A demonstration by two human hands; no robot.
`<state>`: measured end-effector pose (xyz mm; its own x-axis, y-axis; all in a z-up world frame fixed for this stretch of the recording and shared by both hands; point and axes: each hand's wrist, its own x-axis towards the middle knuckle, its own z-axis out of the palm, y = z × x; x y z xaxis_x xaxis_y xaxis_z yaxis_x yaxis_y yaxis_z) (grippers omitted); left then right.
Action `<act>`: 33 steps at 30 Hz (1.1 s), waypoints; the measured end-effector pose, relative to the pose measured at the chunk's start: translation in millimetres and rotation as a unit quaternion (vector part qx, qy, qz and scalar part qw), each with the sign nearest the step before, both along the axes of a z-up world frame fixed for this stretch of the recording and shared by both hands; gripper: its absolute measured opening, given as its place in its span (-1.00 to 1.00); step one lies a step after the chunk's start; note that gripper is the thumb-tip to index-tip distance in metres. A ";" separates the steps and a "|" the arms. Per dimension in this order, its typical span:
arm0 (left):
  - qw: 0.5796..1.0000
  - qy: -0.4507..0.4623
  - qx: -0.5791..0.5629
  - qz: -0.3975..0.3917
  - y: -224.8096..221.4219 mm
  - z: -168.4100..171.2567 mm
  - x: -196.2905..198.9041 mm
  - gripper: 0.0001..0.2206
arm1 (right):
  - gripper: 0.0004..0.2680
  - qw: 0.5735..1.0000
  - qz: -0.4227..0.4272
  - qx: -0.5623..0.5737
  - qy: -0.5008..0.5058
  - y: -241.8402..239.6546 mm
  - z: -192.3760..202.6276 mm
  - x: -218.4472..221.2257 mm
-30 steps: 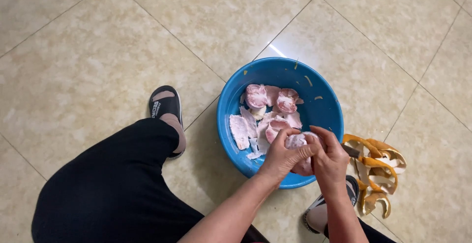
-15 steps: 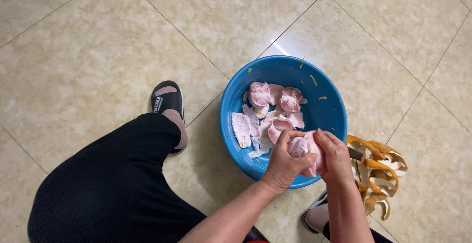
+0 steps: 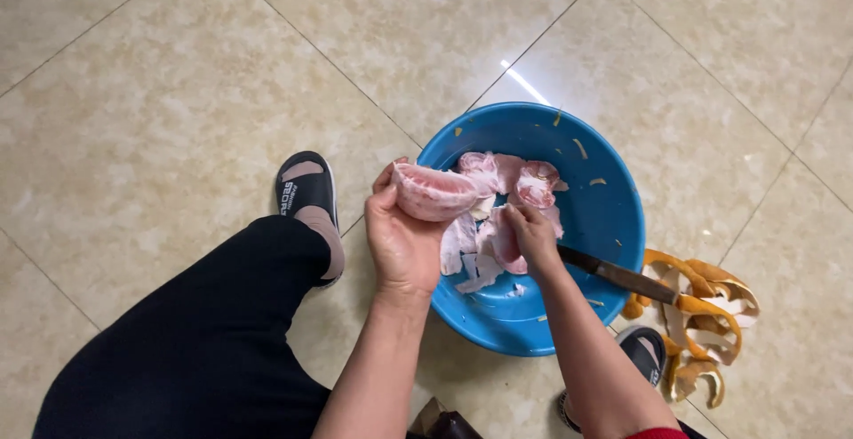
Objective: Separating the segments of a peeled pomelo using a knife and hands
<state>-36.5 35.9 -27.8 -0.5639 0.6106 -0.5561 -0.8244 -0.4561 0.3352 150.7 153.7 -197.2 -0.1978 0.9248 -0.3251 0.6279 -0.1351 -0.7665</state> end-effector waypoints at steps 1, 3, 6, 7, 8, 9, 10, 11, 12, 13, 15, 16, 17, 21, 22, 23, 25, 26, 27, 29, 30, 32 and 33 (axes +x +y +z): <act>1.000 0.001 -0.003 0.002 -0.3 3.6 0.1 -0.70 | -0.76 1.000 0.002 -0.003 0.001 4.0 -4.9 -5.9; 0.999 0.010 -0.008 -0.035 -1.1 11.2 2.3 -0.70 | -0.74 0.993 0.070 -0.011 -0.100 11.5 -13.7 -15.4; 0.997 0.010 -0.040 -0.064 -0.1 4.1 7.3 -0.67 | -0.74 0.981 0.076 -0.003 -0.176 28.6 -15.0 -14.0; 0.997 0.011 -0.039 -0.064 3.1 -6.3 9.1 -0.67 | -0.74 0.982 0.076 -0.002 -0.175 30.2 -6.1 -10.8; 0.997 -0.019 -0.041 -0.068 6.1 -16.5 11.3 -0.66 | -0.72 0.987 0.056 0.023 -0.152 31.6 3.0 -7.3; 0.995 -0.051 -0.042 -0.073 9.0 -26.6 14.9 -0.64 | -0.70 0.990 0.034 0.048 -0.129 32.2 12.5 -1.5; 0.995 -0.052 -0.042 -0.074 9.5 -28.6 17.2 -0.64 | -0.70 0.990 0.033 0.048 -0.130 30.2 25.4 3.6; 0.995 -0.040 -0.050 -0.076 10.2 -30.5 19.5 -0.70 | -0.73 0.995 0.016 0.066 -0.072 28.4 38.6 8.9; 0.995 -0.027 -0.059 -0.079 10.8 -32.3 22.3 -0.75 | -0.75 0.996 0.000 0.083 -0.014 26.2 51.9 14.6; 0.995 -0.027 -0.058 -0.081 11.2 -29.4 25.0 -0.75 | -0.75 0.996 -0.003 0.085 -0.014 23.5 65.0 17.3; 0.993 0.009 -0.070 -0.095 12.4 -22.9 29.9 -0.75 | -0.77 0.985 -0.033 0.051 0.159 18.0 91.6 21.8; 0.993 0.011 -0.069 -0.098 10.9 -28.6 34.7 -0.75 | -0.77 0.985 -0.036 0.053 0.160 6.9 117.9 18.0; 0.990 0.029 -0.076 -0.116 10.2 -33.9 38.5 -0.73 | -0.77 0.980 -0.018 0.029 0.197 -3.4 143.9 13.2; 0.973 0.115 -0.093 -0.177 9.1 -38.1 48.8 -0.66 | -0.62 0.966 0.058 -0.053 0.248 -25.5 200.8 5.7; 0.972 0.119 -0.091 -0.182 7.8 -26.0 51.2 -0.66 | -0.62 0.965 0.053 -0.049 0.251 -30.0 203.9 5.4; 0.966 0.158 -0.093 -0.180 6.7 -13.9 54.5 -0.69 | -0.60 0.962 0.088 -0.054 0.252 -34.8 207.4 6.0; 0.958 0.200 -0.091 -0.182 2.2 -5.2 61.0 -0.72 | -0.56 0.958 0.118 -0.055 0.254 -41.1 213.5 8.1; 0.945 0.249 -0.100 -0.187 -1.0 -8.6 63.8 -0.74 | -0.55 0.958 0.121 -0.063 0.254 -42.9 216.2 9.2; 0.929 0.297 -0.110 -0.190 -5.2 -12.2 65.3 -0.74 | -0.55 0.957 0.124 -0.073 0.253 -45.0 218.6 8.9; 0.899 0.368 -0.125 -0.201 -10.7 6.8 62.7 -0.72 | -0.55 0.961 0.116 -0.065 0.243 -49.2 225.3 9.8; 0.865 0.434 -0.141 -0.208 -13.4 16.0 61.5 -0.70 | -0.56 0.964 0.111 -0.059 0.232 -51.2 228.5 10.3; 0.849 0.464 -0.156 -0.200 -16.6 29.7 62.3 -0.71 | -0.56 0.965 0.106 -0.055 0.233 -54.8 227.2 11.0; 0.833 0.491 -0.172 -0.189 -17.9 36.5 63.0 -0.72 | -0.55 0.965 0.105 -0.053 0.233 -56.0 226.6 11.6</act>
<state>26.6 17.9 8.7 -0.6538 0.7473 -0.1192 -0.1392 0.0360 0.9896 162.3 97.7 29.4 -0.5247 0.8149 -0.2461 0.2396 -0.1361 -0.9613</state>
